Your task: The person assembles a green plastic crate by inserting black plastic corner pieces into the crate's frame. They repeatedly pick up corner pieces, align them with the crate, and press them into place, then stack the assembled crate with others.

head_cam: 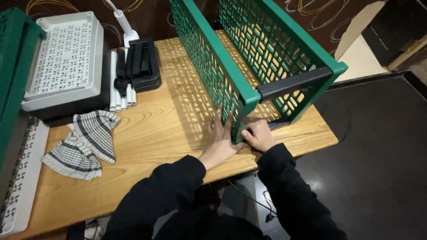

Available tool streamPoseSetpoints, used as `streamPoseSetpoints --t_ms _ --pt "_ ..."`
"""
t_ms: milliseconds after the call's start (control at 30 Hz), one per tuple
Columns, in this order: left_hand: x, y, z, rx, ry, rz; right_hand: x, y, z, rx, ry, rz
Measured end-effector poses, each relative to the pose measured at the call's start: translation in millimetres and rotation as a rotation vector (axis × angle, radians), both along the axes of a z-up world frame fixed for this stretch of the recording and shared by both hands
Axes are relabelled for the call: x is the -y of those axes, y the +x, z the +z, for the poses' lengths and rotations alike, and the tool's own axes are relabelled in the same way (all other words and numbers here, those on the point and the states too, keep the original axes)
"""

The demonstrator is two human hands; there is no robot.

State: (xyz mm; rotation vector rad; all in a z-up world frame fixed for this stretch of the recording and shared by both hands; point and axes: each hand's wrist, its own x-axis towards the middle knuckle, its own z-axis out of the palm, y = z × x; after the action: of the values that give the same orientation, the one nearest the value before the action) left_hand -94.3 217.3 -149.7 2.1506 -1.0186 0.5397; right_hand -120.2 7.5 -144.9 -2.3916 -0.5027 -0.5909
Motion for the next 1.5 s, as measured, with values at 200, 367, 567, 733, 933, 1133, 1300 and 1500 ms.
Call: streamPoseSetpoints --t_ms 200,367,567,733,933,1133,1300,1500 --pt "-8 1 1 -0.035 -0.024 -0.003 -2 0 1 0.044 0.062 0.098" --pt "-26 2 5 -0.03 -0.009 -0.025 -9 -3 12 0.032 -0.083 0.04" --pt "-26 0 3 -0.04 -0.206 -0.097 -22 -16 45 0.478 -0.087 0.103" --pt "-29 3 11 -0.135 -0.026 -0.075 -51 -37 103 0.57 -0.226 0.131" --pt "-56 -6 20 0.63 0.133 0.09 -87 -53 160 0.813 -0.19 0.081" --pt "-73 -13 28 -0.354 -0.352 -0.272 -121 -42 193 0.854 -0.179 -0.036" --pt "-98 -12 50 -0.372 0.0 -0.115 -155 -41 215 0.64 -0.233 -0.1" --pt "-126 -19 67 -0.328 -0.209 -0.119 -183 -35 231 0.46 -0.107 -0.334"
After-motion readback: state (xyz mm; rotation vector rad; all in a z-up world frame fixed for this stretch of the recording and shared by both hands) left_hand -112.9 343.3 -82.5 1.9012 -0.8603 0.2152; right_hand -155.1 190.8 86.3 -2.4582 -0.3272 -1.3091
